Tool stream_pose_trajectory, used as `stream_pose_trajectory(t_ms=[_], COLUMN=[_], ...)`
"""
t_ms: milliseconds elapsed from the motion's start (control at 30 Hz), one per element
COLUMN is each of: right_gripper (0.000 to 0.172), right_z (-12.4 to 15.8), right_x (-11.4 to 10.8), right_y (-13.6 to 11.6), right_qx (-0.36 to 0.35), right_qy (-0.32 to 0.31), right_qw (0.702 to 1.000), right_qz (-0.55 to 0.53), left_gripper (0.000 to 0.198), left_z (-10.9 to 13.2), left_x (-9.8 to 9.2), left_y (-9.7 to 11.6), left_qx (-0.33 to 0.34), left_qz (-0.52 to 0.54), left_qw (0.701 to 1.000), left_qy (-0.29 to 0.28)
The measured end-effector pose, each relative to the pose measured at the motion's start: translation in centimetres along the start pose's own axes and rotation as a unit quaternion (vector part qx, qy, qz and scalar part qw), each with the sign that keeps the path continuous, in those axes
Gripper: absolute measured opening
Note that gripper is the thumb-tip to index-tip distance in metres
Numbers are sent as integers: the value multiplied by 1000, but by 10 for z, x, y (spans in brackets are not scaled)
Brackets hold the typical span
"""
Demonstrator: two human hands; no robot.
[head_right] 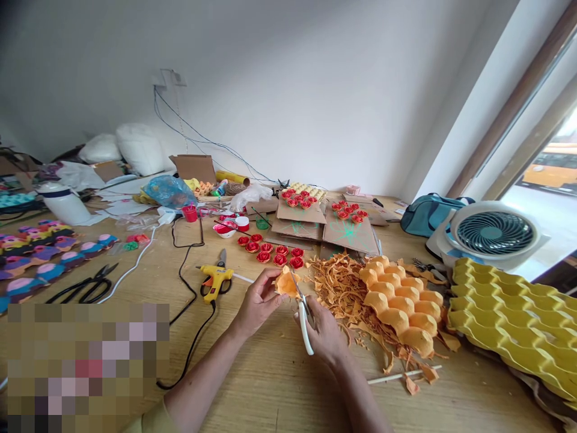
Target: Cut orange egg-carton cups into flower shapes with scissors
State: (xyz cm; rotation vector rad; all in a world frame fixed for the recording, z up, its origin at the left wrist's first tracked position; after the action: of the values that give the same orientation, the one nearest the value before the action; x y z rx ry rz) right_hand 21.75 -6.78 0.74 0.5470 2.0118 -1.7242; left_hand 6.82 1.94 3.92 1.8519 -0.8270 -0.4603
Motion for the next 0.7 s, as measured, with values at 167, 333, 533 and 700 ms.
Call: stream_pose_trajectory(t_ms=[167,333,533,700], right_gripper=[18,24,29,30], right_z=[1,3,4,4], right_x=[1,1,0,0], right_y=[2,-1,-4,-2], right_qx=[-8,-3,15,15], right_qy=[-1,10,6,5], right_qw=[1000,1000,999,999], right_qz=[4,9,40,42], left_gripper=[38,43,47,50], left_z=[0,-1,-2,-2], left_x=[2,3,0,-3], left_y=[2,1,-2,-7], left_qx=[3,-8,-9,-20], left_qz=[0,40,61,85], left_qw=[1000,999,998,996], left_qy=[-16,-7,-5,-3])
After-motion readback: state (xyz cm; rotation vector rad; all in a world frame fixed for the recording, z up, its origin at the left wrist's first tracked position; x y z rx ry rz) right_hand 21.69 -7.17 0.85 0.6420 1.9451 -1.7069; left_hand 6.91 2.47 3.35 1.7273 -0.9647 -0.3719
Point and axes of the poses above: each hand's wrist, its own z-axis away from the middle knuckle, its own x-axis out of the palm, y = z × x, the point moved 4 cm from there along -z, towards the middle knuckle, and after that the axes turned 13 degrees about -y, right-handed, at the moved point
